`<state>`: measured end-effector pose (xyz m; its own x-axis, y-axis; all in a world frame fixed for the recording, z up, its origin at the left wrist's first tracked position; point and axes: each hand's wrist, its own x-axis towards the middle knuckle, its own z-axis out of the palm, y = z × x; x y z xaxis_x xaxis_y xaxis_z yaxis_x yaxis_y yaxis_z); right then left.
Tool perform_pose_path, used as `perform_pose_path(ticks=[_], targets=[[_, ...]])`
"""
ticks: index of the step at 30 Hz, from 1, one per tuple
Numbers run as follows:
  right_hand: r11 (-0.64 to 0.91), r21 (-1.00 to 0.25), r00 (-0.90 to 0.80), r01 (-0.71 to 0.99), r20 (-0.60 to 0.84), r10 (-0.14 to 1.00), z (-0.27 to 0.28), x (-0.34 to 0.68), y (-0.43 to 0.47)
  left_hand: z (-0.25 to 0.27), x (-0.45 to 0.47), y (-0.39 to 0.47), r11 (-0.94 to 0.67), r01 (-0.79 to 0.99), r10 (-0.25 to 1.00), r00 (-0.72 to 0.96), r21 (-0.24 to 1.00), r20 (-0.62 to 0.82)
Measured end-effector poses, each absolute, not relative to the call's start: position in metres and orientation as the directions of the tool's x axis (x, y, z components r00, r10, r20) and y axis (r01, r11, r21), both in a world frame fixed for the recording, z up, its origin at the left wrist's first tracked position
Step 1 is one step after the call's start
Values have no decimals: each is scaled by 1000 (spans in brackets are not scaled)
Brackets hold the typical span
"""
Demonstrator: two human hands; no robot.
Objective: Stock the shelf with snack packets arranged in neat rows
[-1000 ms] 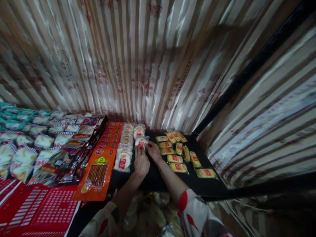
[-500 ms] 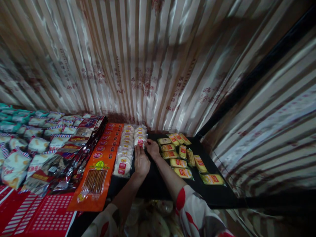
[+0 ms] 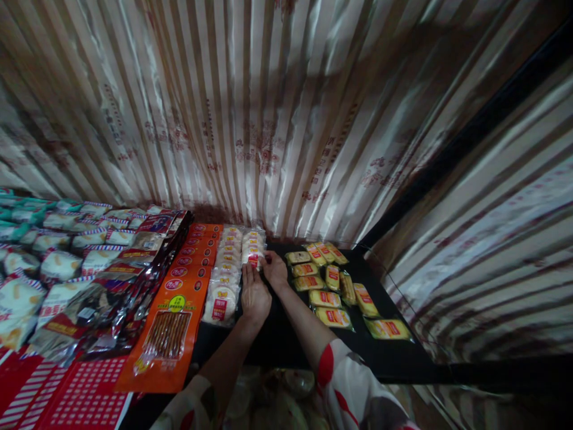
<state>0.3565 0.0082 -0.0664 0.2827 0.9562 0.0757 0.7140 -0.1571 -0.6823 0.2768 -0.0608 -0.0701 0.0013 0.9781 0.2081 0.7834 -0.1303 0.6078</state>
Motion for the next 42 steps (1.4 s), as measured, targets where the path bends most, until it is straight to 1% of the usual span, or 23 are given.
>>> perform_pose_path(ticks=[3, 5, 11, 19, 25, 28, 31, 34, 37, 40, 42], targets=[[-174, -676, 291, 716, 62, 955, -66, 356, 7, -70, 276, -61, -132, 797, 979, 11, 589, 204], [-160, -697, 286, 699, 67, 956, -66, 355, 6, -71, 276, -60, -129, 802, 978, 6, 584, 208], [-97, -766, 304, 635, 132, 944, -70, 355, -9, -68, 274, -64, -135, 795, 975, 0, 591, 223], [-83, -808, 322, 584, 137, 937, -71, 355, -52, -56, 270, -103, -190, 755, 967, 34, 628, 252], [-23, -854, 276, 519, 142, 951, -71, 367, -116, -58, 266, -154, -281, 665, 958, 147, 691, 248], [16, -876, 234, 481, 146, 961, -74, 374, -160, -65, 264, -185, -331, 598, 943, 235, 730, 234], [34, -829, 194, 559, 170, 966, -76, 380, -206, -71, 261, -218, -410, 521, 903, 346, 749, 254], [69, -772, 156, 632, 214, 964, -77, 385, -246, -74, 256, -247, -477, 489, 861, 427, 730, 276], [75, -743, 103, 666, 191, 976, -81, 391, -279, -78, 252, -266, -489, 548, 837, 513, 679, 189], [57, -693, 65, 719, 148, 987, -91, 397, -304, -85, 248, -274, -423, 684, 863, 503, 594, 35], [42, -647, 61, 762, 135, 989, -101, 399, -317, -89, 246, -276, -399, 734, 867, 498, 549, -36]])
